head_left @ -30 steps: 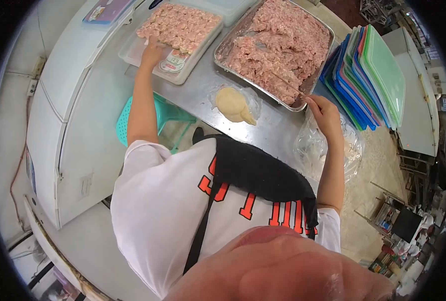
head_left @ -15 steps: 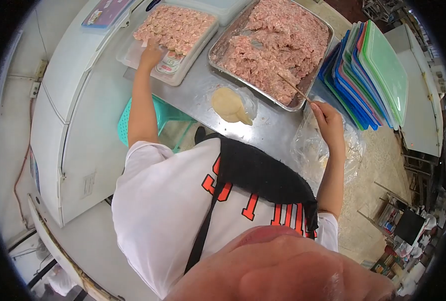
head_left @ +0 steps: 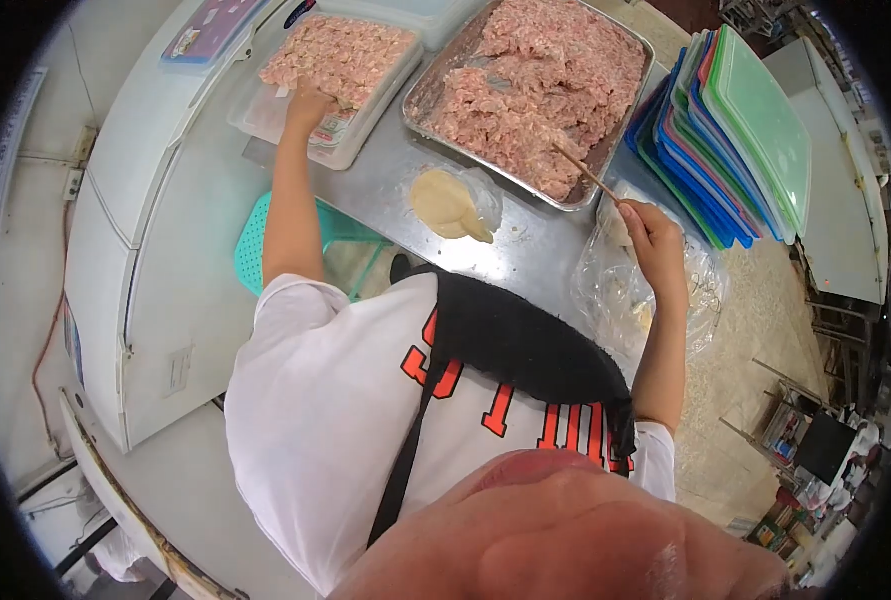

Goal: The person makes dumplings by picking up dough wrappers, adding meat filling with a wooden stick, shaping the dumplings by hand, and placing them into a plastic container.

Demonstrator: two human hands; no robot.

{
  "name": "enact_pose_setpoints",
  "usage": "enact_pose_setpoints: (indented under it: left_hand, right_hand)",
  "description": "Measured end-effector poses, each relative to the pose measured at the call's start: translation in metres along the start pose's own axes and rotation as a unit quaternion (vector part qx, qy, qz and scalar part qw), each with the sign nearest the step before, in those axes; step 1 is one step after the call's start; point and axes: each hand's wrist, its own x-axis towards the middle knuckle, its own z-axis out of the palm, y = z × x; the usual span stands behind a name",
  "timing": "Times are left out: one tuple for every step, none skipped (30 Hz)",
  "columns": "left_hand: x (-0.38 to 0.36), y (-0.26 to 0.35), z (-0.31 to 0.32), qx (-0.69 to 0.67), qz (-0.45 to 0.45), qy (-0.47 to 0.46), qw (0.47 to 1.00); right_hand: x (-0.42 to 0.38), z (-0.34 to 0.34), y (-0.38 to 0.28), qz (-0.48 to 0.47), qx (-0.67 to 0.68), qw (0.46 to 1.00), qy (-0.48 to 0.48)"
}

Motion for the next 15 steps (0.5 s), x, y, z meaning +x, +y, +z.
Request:
enact_pose_setpoints:
  left_hand:
    - [-0.004, 0.003, -0.003, 0.001, 0.0, 0.0, 1.0]
    - [-0.007, 0.006, -0.006, 0.011, 0.009, 0.058, 0.998]
    - [-0.009, 0.008, -0.01, 0.021, 0.017, 0.115, 0.993]
    - [-0.01, 0.009, -0.014, 0.022, 0.017, 0.115, 0.993]
    - [-0.011, 0.01, -0.019, 0.029, 0.011, 0.038, 0.999]
    - [-0.013, 0.012, -0.022, 0.036, 0.005, -0.04, 0.999]
    - [-0.016, 0.017, -0.022, 0.035, 0.003, -0.04, 0.999]
    - [-0.018, 0.025, -0.021, -0.114, -0.058, -0.036, 0.991]
    - [-0.02, 0.028, -0.02, -0.261, -0.118, -0.03, 0.958]
    - [-0.016, 0.025, -0.004, -0.262, -0.119, -0.03, 0.957]
    - [-0.005, 0.019, 0.023, -0.26, -0.112, 0.072, 0.956]
    - [-0.003, 0.02, 0.027, -0.256, -0.102, 0.173, 0.946]
    - [-0.002, 0.016, 0.03, -0.257, -0.101, 0.172, 0.945]
    - [0.0, 0.013, 0.033, -0.261, -0.088, 0.151, 0.949]
    - [-0.001, 0.014, 0.029, -0.265, -0.075, 0.128, 0.953]
  right_hand:
    - [0.0, 0.001, 0.002, -0.008, -0.001, 1.0, 0.006]
    - [0.0, 0.002, 0.004, -0.018, -0.003, 1.0, 0.013]
    - [0.001, 0.003, 0.004, -0.018, -0.002, 1.0, 0.013]
    - [0.002, 0.005, 0.004, -0.023, -0.008, 1.0, 0.012]
    - [0.002, 0.006, 0.004, -0.028, -0.015, 0.999, 0.01]
    - [0.003, 0.007, 0.003, -0.028, -0.015, 0.999, 0.008]
    - [0.004, 0.007, 0.001, -0.027, -0.006, 1.0, -0.004]
    - [0.005, 0.007, -0.001, -0.025, 0.003, 1.0, -0.016]
    - [0.006, 0.009, -0.001, -0.026, 0.002, 1.0, -0.018]
    - [0.007, 0.01, -0.001, -0.036, 0.005, 0.999, -0.015]
    - [0.008, 0.011, -0.001, -0.046, 0.009, 0.999, -0.011]
    - [0.009, 0.012, -0.002, -0.046, 0.008, 0.999, -0.012]
    - [0.01, 0.013, -0.003, -0.05, 0.01, 0.999, -0.008]
    - [0.011, 0.014, -0.004, -0.053, 0.011, 0.999, -0.005]
    - [0.012, 0.015, -0.004, -0.05, 0.009, 0.999, -0.005]
